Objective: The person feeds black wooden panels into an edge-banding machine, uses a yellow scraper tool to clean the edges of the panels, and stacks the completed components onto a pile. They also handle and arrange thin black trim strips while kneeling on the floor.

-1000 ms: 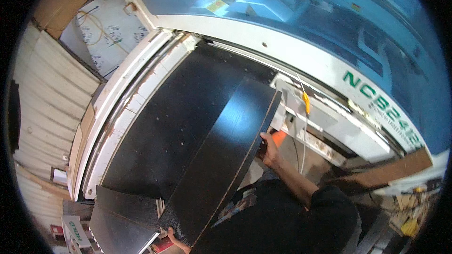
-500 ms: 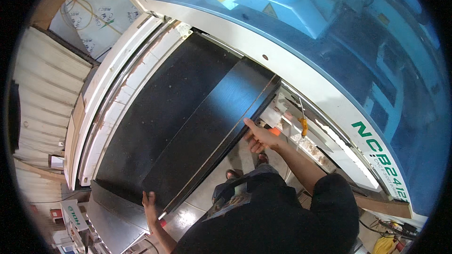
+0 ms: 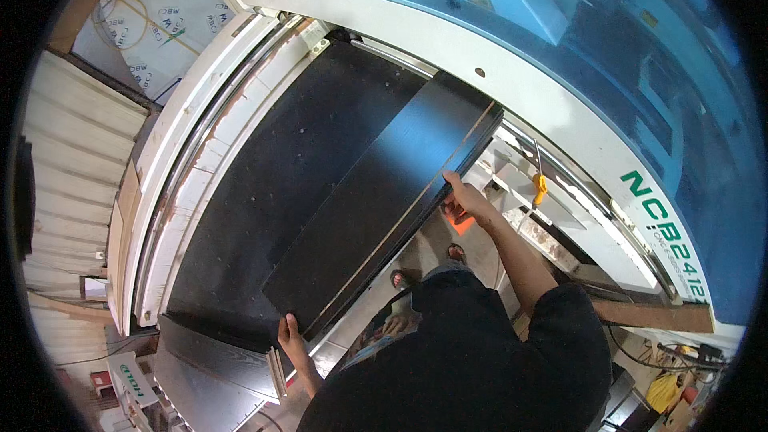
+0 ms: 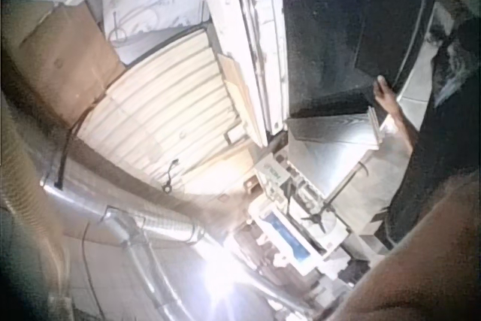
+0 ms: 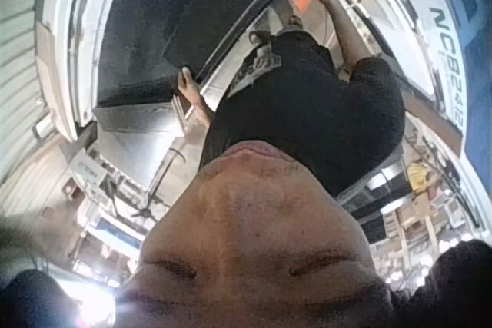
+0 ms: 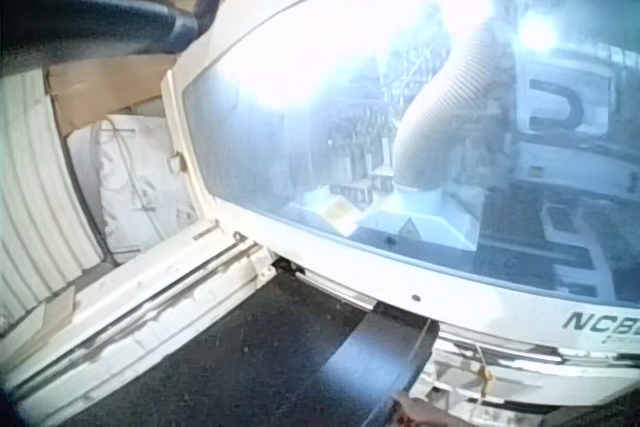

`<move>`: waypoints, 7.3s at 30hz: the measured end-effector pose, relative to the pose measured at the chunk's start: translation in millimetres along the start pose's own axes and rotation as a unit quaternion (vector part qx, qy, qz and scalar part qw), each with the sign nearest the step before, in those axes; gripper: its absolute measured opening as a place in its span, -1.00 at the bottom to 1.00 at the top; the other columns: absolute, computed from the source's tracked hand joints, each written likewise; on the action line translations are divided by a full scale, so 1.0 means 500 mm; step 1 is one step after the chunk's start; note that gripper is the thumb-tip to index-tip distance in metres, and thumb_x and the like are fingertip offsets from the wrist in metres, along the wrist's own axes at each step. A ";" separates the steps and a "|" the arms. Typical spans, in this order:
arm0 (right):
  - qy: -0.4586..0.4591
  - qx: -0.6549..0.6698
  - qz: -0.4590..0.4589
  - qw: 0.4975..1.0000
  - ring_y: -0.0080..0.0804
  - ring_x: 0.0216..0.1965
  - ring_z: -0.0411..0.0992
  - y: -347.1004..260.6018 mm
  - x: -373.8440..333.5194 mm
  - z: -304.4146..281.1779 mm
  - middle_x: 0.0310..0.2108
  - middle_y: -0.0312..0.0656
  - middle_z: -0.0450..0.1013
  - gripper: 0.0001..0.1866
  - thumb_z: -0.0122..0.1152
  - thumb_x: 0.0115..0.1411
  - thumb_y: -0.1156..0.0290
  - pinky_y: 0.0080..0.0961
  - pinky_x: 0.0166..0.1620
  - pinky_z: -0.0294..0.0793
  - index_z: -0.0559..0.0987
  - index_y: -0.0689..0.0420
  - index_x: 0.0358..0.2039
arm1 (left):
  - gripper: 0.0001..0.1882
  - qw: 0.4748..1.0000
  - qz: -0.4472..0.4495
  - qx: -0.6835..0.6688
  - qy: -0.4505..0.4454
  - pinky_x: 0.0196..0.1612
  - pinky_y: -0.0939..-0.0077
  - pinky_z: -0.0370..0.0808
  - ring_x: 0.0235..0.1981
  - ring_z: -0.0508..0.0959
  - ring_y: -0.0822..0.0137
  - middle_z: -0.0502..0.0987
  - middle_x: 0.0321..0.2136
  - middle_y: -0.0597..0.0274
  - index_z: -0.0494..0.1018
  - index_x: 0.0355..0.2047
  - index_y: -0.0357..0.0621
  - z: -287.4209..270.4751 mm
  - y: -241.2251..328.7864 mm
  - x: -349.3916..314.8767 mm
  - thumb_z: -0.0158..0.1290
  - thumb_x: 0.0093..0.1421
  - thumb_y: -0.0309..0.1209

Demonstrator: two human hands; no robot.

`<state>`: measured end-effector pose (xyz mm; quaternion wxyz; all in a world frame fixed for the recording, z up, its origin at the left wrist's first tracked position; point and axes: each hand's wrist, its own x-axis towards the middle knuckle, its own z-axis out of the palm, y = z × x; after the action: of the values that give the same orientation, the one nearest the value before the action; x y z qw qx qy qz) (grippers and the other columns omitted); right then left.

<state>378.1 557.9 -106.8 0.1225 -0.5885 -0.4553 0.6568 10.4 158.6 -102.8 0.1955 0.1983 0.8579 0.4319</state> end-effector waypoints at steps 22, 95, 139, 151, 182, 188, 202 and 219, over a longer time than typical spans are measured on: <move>0.508 -0.365 -0.154 0.765 -0.04 -0.21 0.64 0.247 -0.013 -0.280 -0.32 0.01 0.64 -0.33 0.12 0.33 -0.23 -0.04 -0.04 0.51 0.56 0.11 0.14 | -0.39 0.954 0.227 0.170 0.097 0.39 -0.13 0.13 0.40 0.16 -0.15 0.21 0.36 -0.15 0.33 0.33 -0.02 0.062 0.207 0.094 0.13 0.37 -0.06; -0.121 -0.109 -0.014 0.986 -0.63 -0.60 0.35 0.177 -0.150 -0.106 -0.56 -0.39 0.42 -0.64 0.30 0.32 0.04 -0.62 -0.61 0.34 0.61 0.12 -0.22 | -0.24 0.868 0.352 0.217 -0.275 0.01 0.02 0.56 -0.08 0.66 -0.14 0.67 -0.13 -0.15 0.49 0.20 0.02 0.575 0.537 0.274 -0.06 0.28 0.33; -0.097 -0.379 -0.008 0.920 -0.27 -0.29 0.58 0.041 -0.343 0.168 -0.29 0.00 0.63 -0.48 0.31 0.32 0.02 -0.36 -0.16 0.55 0.62 0.30 -0.06 | -0.20 0.876 0.320 0.226 -0.282 0.00 -0.01 0.59 -0.12 0.68 -0.10 0.68 -0.19 -0.15 0.58 0.11 -0.08 0.373 0.373 0.306 -0.25 0.37 0.34; -0.173 -0.465 -0.054 0.866 -0.48 -0.36 0.51 -0.043 -0.381 0.231 -0.35 -0.20 0.56 -0.47 0.34 0.30 -0.04 -0.48 -0.24 0.52 0.62 0.25 -0.11 | -0.19 0.866 0.345 0.225 -0.282 -0.02 0.01 0.61 -0.13 0.68 -0.10 0.68 -0.22 -0.18 0.60 0.08 -0.10 0.372 0.376 0.316 -0.28 0.38 0.34; -0.189 -0.488 -0.175 0.834 -0.16 -0.33 0.58 -0.415 -0.028 0.120 -0.38 0.02 0.60 -0.45 0.25 0.30 -0.13 -0.23 -0.23 0.52 0.64 0.20 -0.23 | -0.23 0.884 0.337 0.313 -0.080 0.45 -0.20 0.01 0.48 0.05 -0.11 0.11 0.44 -0.12 0.19 0.43 0.06 0.467 0.452 0.769 0.00 0.34 0.15; -0.326 -0.459 -0.163 0.810 -0.01 -0.26 0.58 -0.468 -0.063 0.142 -0.31 0.06 0.60 -0.43 0.19 0.32 -0.17 -0.13 -0.14 0.52 0.65 0.18 -0.14 | -0.20 0.866 0.291 0.406 -0.016 0.50 -0.15 -0.19 0.54 -0.09 -0.01 -0.08 0.53 0.04 0.08 0.50 0.18 0.516 0.404 0.829 -0.36 0.41 0.31; 0.101 -0.477 -0.253 0.836 0.19 -0.24 0.61 -0.439 0.112 0.069 -0.32 0.19 0.62 -0.49 0.28 0.27 -0.02 -0.02 -0.15 0.59 0.65 0.30 -0.27 | -0.12 0.847 0.330 0.413 -0.053 0.50 -0.17 -0.19 0.54 -0.14 -0.08 -0.12 0.54 0.06 0.06 0.50 0.24 0.350 0.284 0.658 -0.14 0.31 0.35; 0.138 -0.491 -0.212 0.834 0.13 -0.21 0.61 -0.334 0.003 0.071 -0.30 0.14 0.62 -0.53 0.22 0.29 0.03 -0.04 -0.14 0.58 0.65 0.28 -0.18 | -0.11 0.828 0.366 0.414 -0.101 0.48 -0.23 -0.17 0.53 -0.12 -0.14 -0.11 0.53 -0.03 0.07 0.50 0.16 0.163 0.172 0.560 -0.04 0.30 0.29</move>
<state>283.8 635.8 12.3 0.0151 -0.5452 -0.8097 0.2167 -170.0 402.4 -123.3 0.0083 0.6022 0.7965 0.0540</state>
